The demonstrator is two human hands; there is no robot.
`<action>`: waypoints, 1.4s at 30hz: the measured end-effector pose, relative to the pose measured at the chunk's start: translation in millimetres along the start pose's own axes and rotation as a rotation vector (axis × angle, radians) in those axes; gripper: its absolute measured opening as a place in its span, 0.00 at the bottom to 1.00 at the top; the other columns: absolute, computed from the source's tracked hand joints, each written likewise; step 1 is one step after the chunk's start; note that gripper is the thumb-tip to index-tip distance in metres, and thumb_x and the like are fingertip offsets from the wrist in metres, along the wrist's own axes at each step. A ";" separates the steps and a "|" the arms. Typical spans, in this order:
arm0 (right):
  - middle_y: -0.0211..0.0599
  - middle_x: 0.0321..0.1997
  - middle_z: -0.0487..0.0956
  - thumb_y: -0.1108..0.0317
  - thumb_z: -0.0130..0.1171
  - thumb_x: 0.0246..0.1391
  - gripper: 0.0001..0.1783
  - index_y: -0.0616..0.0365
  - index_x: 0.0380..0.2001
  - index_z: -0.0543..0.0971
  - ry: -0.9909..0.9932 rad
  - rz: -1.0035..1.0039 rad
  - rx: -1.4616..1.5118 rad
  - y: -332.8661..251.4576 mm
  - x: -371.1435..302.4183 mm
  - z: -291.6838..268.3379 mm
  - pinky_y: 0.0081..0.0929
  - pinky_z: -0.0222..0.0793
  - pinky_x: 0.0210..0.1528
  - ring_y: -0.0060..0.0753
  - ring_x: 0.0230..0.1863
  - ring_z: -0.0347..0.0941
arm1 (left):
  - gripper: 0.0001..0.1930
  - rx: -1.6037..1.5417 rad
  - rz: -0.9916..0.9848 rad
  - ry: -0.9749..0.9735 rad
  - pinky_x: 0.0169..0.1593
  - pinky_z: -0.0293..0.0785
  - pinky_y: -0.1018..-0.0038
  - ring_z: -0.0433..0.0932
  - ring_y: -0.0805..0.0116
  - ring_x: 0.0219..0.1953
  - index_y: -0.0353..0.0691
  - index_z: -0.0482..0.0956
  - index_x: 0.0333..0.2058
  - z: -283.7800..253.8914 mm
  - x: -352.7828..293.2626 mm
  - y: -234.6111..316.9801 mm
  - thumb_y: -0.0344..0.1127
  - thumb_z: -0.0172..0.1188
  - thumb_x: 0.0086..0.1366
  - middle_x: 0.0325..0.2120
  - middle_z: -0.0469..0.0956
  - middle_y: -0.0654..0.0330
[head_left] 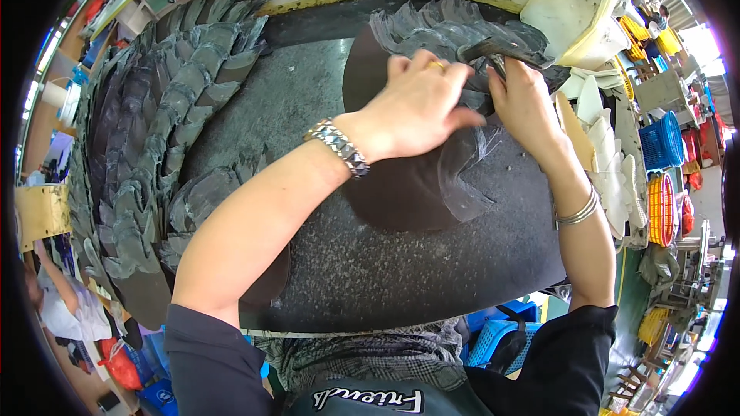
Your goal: The person folds the edges of leather pieces by hand and hammers them down with a hammer.
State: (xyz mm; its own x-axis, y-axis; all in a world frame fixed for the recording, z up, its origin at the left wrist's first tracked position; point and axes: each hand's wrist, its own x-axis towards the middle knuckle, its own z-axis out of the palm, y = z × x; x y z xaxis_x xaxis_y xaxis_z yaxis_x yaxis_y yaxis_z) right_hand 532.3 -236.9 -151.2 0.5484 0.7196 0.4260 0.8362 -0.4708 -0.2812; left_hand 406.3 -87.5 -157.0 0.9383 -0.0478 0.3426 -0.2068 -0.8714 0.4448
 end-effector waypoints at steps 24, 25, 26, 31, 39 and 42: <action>0.33 0.19 0.65 0.66 0.59 0.51 0.11 0.56 0.32 0.67 -0.826 -0.366 0.415 -126.8 -162.9 -74.3 0.30 0.67 0.13 0.34 0.15 0.71 | 0.21 -0.244 -0.521 -0.252 0.27 0.73 0.68 0.76 0.58 0.21 0.35 0.78 0.36 -65.0 -201.0 84.2 0.43 0.73 0.49 0.23 0.76 0.55; 0.34 0.19 0.65 0.66 0.59 0.51 0.11 0.56 0.32 0.67 -0.836 -0.364 0.440 -125.5 -161.7 -73.5 0.30 0.66 0.13 0.34 0.14 0.71 | 0.17 -0.271 -0.467 -0.174 0.30 0.72 0.68 0.76 0.59 0.25 0.35 0.78 0.35 -64.1 -197.2 82.5 0.40 0.71 0.51 0.27 0.77 0.56; 0.34 0.19 0.65 0.67 0.59 0.50 0.11 0.57 0.32 0.67 -0.855 -0.376 0.489 -123.9 -158.5 -72.5 0.30 0.66 0.13 0.34 0.14 0.71 | 0.15 -0.299 -0.444 -0.174 0.32 0.73 0.68 0.76 0.59 0.28 0.36 0.78 0.34 -60.2 -196.7 79.1 0.37 0.70 0.51 0.27 0.77 0.57; 0.31 0.18 0.64 0.66 0.60 0.49 0.12 0.57 0.30 0.67 -0.720 -0.368 0.407 -127.9 -154.4 -73.2 0.28 0.64 0.12 0.31 0.14 0.71 | 0.10 -0.234 -0.245 -0.071 0.38 0.72 0.69 0.75 0.61 0.33 0.38 0.79 0.30 -43.4 -193.7 63.1 0.30 0.69 0.48 0.26 0.76 0.60; 0.30 0.18 0.64 0.68 0.60 0.49 0.10 0.58 0.31 0.70 -0.795 -0.316 0.397 -127.3 -145.2 -69.6 0.27 0.64 0.11 0.29 0.14 0.70 | 0.10 -0.020 -0.005 -0.096 0.45 0.61 0.61 0.72 0.64 0.41 0.48 0.81 0.26 -50.6 -186.0 51.2 0.38 0.70 0.41 0.26 0.75 0.69; 0.33 0.20 0.68 0.73 0.61 0.46 0.11 0.60 0.33 0.71 -0.860 -0.231 0.469 -127.7 -129.8 -70.6 0.29 0.66 0.14 0.34 0.15 0.71 | 0.12 0.096 0.096 -0.051 0.45 0.55 0.57 0.67 0.63 0.44 0.53 0.82 0.26 -46.5 -193.2 43.6 0.44 0.69 0.38 0.30 0.74 0.73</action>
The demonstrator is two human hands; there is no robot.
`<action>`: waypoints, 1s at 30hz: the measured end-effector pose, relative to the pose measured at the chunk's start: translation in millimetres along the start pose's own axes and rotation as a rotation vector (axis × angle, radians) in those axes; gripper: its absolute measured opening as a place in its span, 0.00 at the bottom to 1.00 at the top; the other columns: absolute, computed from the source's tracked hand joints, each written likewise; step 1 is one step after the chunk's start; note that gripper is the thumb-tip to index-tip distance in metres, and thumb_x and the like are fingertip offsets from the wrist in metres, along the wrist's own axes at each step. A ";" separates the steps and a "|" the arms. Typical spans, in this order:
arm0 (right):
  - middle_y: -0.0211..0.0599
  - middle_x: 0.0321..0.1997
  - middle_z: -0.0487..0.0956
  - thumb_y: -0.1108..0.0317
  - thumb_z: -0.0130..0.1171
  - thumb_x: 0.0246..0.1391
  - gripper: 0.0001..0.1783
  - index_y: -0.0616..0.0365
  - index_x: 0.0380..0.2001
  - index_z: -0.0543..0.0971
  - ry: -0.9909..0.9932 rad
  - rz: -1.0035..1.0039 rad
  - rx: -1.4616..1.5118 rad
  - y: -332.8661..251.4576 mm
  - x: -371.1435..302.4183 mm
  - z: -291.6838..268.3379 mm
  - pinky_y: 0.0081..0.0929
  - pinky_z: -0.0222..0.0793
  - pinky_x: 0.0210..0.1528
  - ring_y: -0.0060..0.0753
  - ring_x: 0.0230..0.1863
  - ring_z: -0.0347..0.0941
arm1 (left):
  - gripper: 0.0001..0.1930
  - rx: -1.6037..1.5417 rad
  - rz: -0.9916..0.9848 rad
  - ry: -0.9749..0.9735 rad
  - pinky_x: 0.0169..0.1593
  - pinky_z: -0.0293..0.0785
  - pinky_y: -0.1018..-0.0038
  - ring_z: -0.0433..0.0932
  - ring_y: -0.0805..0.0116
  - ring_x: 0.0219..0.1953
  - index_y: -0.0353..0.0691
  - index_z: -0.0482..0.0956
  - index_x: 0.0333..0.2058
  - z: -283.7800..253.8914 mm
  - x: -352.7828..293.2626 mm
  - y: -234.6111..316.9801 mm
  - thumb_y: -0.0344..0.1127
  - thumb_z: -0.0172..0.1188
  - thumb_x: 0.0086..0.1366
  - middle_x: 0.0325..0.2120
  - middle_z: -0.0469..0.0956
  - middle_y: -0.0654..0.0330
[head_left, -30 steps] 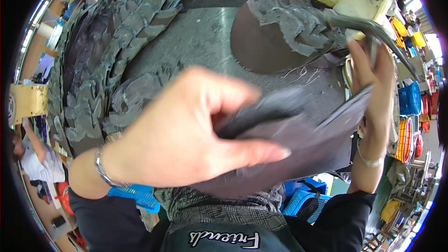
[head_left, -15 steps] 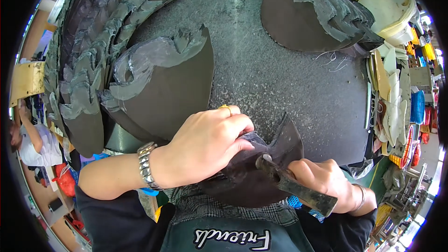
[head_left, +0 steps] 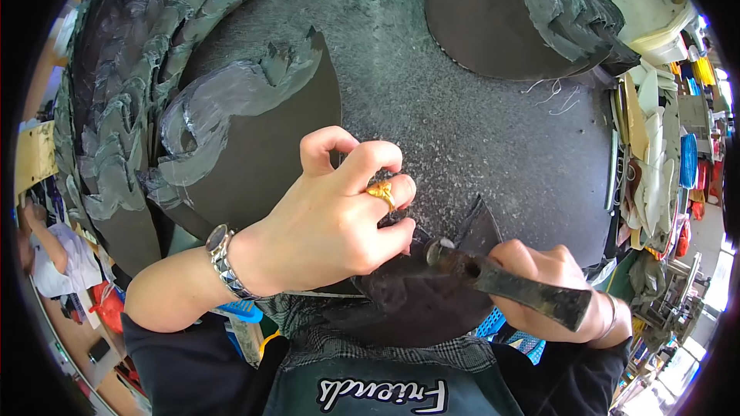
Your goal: The person folds the edges of leather pieces by hand and hammers them down with a hammer.
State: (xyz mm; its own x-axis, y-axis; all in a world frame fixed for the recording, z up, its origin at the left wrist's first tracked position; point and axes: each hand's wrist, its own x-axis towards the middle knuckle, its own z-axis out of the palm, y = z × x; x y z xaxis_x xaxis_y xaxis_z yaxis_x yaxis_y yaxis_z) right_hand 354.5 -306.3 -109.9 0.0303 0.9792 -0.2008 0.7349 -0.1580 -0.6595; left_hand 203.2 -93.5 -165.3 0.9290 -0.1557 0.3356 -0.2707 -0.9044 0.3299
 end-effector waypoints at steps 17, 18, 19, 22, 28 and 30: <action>0.28 0.18 0.62 0.66 0.60 0.49 0.09 0.55 0.29 0.71 0.063 -0.122 -0.264 5.0 20.7 0.7 0.23 0.64 0.11 0.22 0.15 0.69 | 0.16 -0.069 -0.286 0.055 0.45 0.52 0.57 0.66 0.64 0.39 0.51 0.85 0.29 2.5 -15.2 17.5 0.43 0.73 0.36 0.25 0.74 0.77; 0.28 0.18 0.62 0.66 0.60 0.49 0.09 0.55 0.29 0.71 0.063 -0.125 -0.263 5.2 22.5 -0.2 0.23 0.64 0.11 0.22 0.15 0.69 | 0.16 -0.074 -0.283 0.075 0.45 0.52 0.57 0.65 0.65 0.39 0.51 0.85 0.29 3.9 -16.2 18.5 0.43 0.73 0.37 0.25 0.74 0.78; 0.28 0.18 0.62 0.65 0.60 0.50 0.10 0.54 0.28 0.70 0.064 -0.108 -0.230 4.0 23.5 -1.2 0.24 0.64 0.11 0.22 0.14 0.69 | 0.16 -0.076 -0.281 0.075 0.45 0.52 0.57 0.65 0.65 0.39 0.51 0.85 0.29 5.3 -17.5 19.1 0.43 0.73 0.37 0.25 0.74 0.78; 0.27 0.18 0.62 0.66 0.60 0.50 0.10 0.54 0.28 0.69 0.086 -0.098 -0.227 5.4 22.5 2.8 0.25 0.64 0.11 0.24 0.13 0.68 | 0.15 -0.026 -0.240 0.080 0.45 0.52 0.58 0.65 0.65 0.40 0.51 0.85 0.29 6.7 -20.0 21.5 0.41 0.72 0.38 0.25 0.74 0.79; 0.28 0.18 0.64 0.64 0.60 0.51 0.12 0.56 0.29 0.67 -0.007 -0.101 -0.230 -0.3 29.8 -5.9 0.26 0.64 0.10 0.27 0.12 0.67 | 0.15 0.052 -0.203 0.095 0.45 0.51 0.58 0.64 0.65 0.40 0.52 0.85 0.30 7.0 -21.4 25.3 0.41 0.71 0.38 0.25 0.74 0.79; 0.28 0.18 0.64 0.62 0.60 0.51 0.13 0.56 0.29 0.67 -0.026 -0.105 -0.265 -0.8 33.7 -4.9 0.25 0.64 0.10 0.27 0.12 0.67 | 0.15 0.061 -0.206 0.085 0.45 0.51 0.58 0.64 0.65 0.41 0.52 0.85 0.30 6.3 -22.2 25.7 0.42 0.71 0.39 0.26 0.74 0.78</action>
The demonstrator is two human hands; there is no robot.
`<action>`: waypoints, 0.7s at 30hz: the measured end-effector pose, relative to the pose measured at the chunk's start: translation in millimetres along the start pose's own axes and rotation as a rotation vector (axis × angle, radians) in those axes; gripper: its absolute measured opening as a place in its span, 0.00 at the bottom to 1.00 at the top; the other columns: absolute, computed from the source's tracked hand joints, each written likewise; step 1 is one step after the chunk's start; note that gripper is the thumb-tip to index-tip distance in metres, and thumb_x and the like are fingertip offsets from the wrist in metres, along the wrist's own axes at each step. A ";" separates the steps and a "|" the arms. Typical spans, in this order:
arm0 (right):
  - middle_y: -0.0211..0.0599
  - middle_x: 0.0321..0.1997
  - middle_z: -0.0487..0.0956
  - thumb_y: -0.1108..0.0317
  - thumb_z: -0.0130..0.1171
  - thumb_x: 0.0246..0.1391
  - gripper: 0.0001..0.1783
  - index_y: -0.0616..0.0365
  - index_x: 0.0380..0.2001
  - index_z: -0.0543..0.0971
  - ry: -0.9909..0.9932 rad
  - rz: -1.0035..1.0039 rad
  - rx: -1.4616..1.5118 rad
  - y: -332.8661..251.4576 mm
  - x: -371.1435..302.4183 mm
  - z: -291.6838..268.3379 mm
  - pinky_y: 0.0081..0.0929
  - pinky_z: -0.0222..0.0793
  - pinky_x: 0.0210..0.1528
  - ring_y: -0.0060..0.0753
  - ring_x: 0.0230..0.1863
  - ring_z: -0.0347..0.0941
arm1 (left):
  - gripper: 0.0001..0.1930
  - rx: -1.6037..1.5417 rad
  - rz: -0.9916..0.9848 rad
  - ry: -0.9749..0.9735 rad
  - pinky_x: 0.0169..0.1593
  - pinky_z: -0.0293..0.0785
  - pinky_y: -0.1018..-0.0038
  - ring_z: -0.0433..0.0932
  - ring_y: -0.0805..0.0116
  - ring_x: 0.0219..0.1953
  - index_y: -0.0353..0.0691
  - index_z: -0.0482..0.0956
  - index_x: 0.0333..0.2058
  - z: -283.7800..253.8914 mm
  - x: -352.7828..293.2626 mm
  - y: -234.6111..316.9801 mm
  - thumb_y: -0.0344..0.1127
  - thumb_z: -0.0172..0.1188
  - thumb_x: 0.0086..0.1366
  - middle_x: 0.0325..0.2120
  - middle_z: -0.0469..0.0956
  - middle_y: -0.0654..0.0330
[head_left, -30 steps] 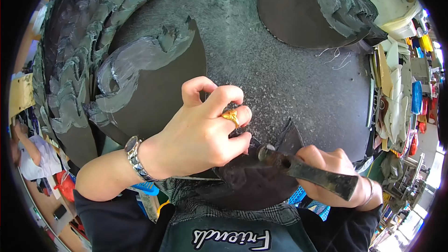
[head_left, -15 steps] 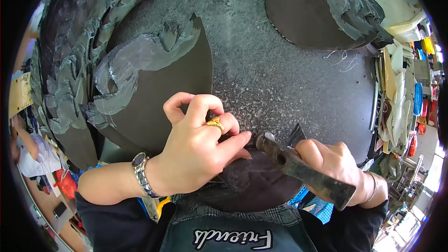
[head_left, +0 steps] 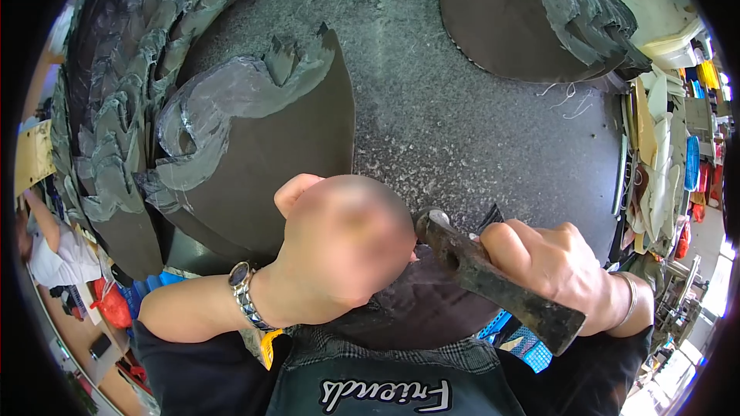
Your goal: The person folds the edges of leather pieces by hand and hammers them down with a hammer.
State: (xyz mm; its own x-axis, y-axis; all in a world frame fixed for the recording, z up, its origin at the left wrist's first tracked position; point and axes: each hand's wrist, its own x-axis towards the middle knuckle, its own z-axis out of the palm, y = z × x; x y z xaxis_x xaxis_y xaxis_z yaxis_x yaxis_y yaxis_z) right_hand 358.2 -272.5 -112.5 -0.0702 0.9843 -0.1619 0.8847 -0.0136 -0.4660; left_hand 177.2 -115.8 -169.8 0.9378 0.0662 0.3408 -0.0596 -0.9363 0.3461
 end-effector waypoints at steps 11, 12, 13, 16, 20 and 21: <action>0.27 0.15 0.63 0.62 0.60 0.52 0.13 0.54 0.26 0.67 0.105 -0.036 -0.041 0.6 1.5 6.0 0.25 0.63 0.10 0.25 0.10 0.65 | 0.12 0.063 -0.146 0.012 0.45 0.50 0.60 0.64 0.65 0.41 0.55 0.85 0.29 -3.5 -11.1 12.4 0.39 0.71 0.41 0.28 0.76 0.80; 0.27 0.15 0.63 0.62 0.60 0.52 0.13 0.54 0.26 0.67 0.105 -0.036 -0.040 0.5 3.4 6.2 0.25 0.63 0.10 0.25 0.10 0.65 | 0.12 0.064 -0.147 0.011 0.45 0.50 0.60 0.64 0.65 0.41 0.55 0.85 0.29 -3.2 -12.6 13.0 0.39 0.71 0.41 0.28 0.76 0.80; 0.28 0.15 0.63 0.62 0.60 0.52 0.13 0.54 0.26 0.67 0.100 -0.047 0.006 0.8 5.1 5.5 0.25 0.63 0.10 0.25 0.10 0.65 | 0.12 0.076 -0.140 0.017 0.45 0.50 0.60 0.64 0.65 0.41 0.55 0.85 0.29 -1.9 -14.0 13.7 0.39 0.71 0.41 0.28 0.76 0.80; 0.28 0.16 0.64 0.63 0.60 0.51 0.12 0.54 0.26 0.67 0.072 -0.069 -0.003 -1.7 6.6 0.2 0.24 0.63 0.10 0.25 0.11 0.65 | 0.12 0.085 -0.141 0.030 0.45 0.49 0.60 0.64 0.65 0.41 0.54 0.85 0.28 -0.5 -16.0 16.6 0.38 0.71 0.40 0.28 0.76 0.79; 0.28 0.16 0.64 0.63 0.60 0.51 0.12 0.54 0.26 0.67 0.022 -0.071 -0.079 -2.2 8.7 2.1 0.24 0.64 0.10 0.24 0.12 0.66 | 0.13 0.045 -0.216 0.056 0.45 0.49 0.60 0.65 0.66 0.40 0.53 0.85 0.29 0.6 -16.6 18.1 0.37 0.71 0.39 0.29 0.76 0.78; 0.28 0.16 0.64 0.63 0.60 0.51 0.12 0.54 0.26 0.67 0.020 -0.070 -0.080 -2.1 7.8 2.7 0.24 0.64 0.10 0.24 0.12 0.66 | 0.13 0.043 -0.216 0.058 0.45 0.49 0.60 0.65 0.66 0.40 0.53 0.85 0.29 0.1 -17.9 17.9 0.37 0.71 0.39 0.29 0.76 0.78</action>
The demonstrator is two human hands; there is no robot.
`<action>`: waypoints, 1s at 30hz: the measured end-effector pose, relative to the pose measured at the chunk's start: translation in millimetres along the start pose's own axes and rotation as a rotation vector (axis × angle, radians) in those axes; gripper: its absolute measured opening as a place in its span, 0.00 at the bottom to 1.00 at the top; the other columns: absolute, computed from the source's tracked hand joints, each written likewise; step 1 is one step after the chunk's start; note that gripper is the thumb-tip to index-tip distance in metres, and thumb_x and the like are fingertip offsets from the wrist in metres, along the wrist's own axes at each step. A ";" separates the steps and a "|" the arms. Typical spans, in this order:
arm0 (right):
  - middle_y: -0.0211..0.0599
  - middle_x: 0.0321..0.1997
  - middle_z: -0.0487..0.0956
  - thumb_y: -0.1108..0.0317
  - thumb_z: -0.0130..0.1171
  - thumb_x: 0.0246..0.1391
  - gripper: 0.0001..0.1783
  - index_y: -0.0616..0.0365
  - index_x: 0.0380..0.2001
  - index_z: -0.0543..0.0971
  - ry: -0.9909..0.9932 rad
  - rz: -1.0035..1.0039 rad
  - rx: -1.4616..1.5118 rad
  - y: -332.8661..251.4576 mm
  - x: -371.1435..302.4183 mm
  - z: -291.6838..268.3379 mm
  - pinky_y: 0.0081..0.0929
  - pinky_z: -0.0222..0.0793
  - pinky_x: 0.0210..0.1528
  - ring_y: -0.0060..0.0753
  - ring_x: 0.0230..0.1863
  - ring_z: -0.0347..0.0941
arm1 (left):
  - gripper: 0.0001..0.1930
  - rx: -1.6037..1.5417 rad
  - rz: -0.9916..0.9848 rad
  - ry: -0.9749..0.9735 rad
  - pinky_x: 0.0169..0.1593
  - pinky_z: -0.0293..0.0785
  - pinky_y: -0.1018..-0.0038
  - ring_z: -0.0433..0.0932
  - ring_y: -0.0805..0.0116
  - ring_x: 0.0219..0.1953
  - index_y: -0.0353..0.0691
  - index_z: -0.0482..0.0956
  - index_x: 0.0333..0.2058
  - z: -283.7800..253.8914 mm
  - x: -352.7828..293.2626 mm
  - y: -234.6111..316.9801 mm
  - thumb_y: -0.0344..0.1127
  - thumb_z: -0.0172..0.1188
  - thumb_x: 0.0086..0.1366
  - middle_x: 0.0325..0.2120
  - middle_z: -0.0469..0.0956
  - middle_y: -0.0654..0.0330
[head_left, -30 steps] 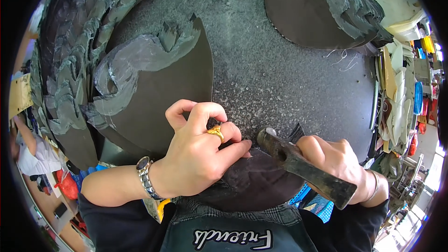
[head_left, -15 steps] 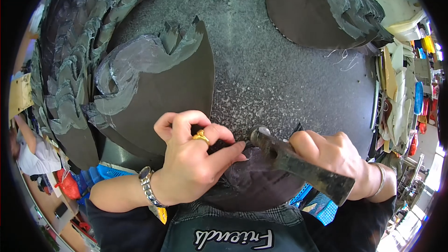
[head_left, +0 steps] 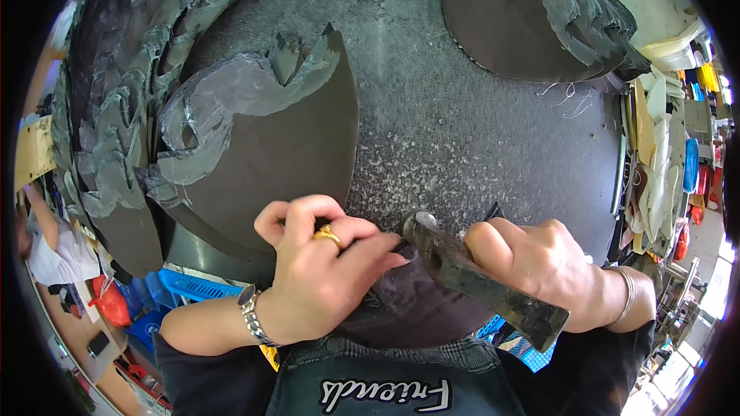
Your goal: The person folds the edges of leather pieces by hand and hammers them down with a hammer.
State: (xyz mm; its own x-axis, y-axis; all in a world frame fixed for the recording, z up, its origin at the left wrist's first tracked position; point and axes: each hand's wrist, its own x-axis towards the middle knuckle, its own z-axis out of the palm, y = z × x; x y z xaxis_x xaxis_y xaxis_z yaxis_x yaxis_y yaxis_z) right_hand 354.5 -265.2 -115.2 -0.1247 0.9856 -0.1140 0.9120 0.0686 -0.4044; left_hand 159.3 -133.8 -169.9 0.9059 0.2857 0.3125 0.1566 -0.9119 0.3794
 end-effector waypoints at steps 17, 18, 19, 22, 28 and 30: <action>0.24 0.14 0.63 0.62 0.59 0.50 0.12 0.52 0.24 0.67 0.083 -0.076 -0.055 -4.9 9.8 3.1 0.22 0.62 0.10 0.20 0.10 0.65 | 0.16 0.039 -0.035 0.033 0.41 0.49 0.62 0.65 0.66 0.37 0.49 0.84 0.31 -6.5 -25.2 7.1 0.33 0.70 0.38 0.27 0.75 0.76; 0.24 0.14 0.63 0.62 0.59 0.50 0.12 0.52 0.24 0.67 0.084 -0.075 -0.058 -6.0 8.5 4.5 0.22 0.62 0.10 0.20 0.10 0.65 | 0.16 0.038 -0.034 0.036 0.41 0.49 0.62 0.65 0.66 0.37 0.49 0.84 0.31 -6.5 -24.1 6.8 0.33 0.70 0.38 0.27 0.75 0.76; 0.24 0.14 0.63 0.62 0.59 0.49 0.11 0.52 0.25 0.67 0.054 -0.081 -0.086 -9.5 5.4 6.3 0.22 0.62 0.10 0.20 0.10 0.65 | 0.15 0.030 -0.031 0.026 0.41 0.49 0.62 0.65 0.66 0.36 0.49 0.84 0.31 -7.1 -23.7 6.7 0.32 0.70 0.38 0.27 0.75 0.76; 0.29 0.20 0.65 0.66 0.58 0.45 0.11 0.56 0.33 0.70 -0.050 -0.020 0.113 0.9 -1.2 -7.4 0.25 0.65 0.12 0.23 0.15 0.68 | 0.15 0.008 -0.019 0.028 0.41 0.49 0.62 0.65 0.66 0.37 0.48 0.84 0.31 -5.2 -20.2 4.3 0.32 0.70 0.39 0.27 0.75 0.75; 0.34 0.22 0.65 0.69 0.59 0.43 0.19 0.58 0.41 0.72 -0.047 0.109 0.109 -4.4 -9.2 -12.1 0.29 0.66 0.14 0.33 0.18 0.70 | 0.20 0.020 0.023 0.103 0.45 0.51 0.60 0.67 0.65 0.39 0.47 0.83 0.38 7.5 3.7 -3.0 0.33 0.71 0.41 0.26 0.75 0.74; 0.36 0.21 0.65 0.69 0.58 0.44 0.16 0.58 0.39 0.72 -0.058 0.215 0.232 -3.5 -14.2 -8.4 0.32 0.67 0.15 0.37 0.17 0.71 | 0.22 -0.043 -0.170 -0.011 0.46 0.50 0.62 0.67 0.65 0.39 0.48 0.83 0.39 -2.8 7.4 -0.2 0.37 0.72 0.40 0.28 0.76 0.76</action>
State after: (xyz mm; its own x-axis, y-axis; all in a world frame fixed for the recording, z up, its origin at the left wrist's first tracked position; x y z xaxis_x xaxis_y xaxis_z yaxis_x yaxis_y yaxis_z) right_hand 356.4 -278.1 -104.6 0.0331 0.9628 -0.2683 0.8072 -0.1841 -0.5609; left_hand 165.0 -130.7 -165.2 0.8721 0.4313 0.2312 0.2912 -0.8371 0.4630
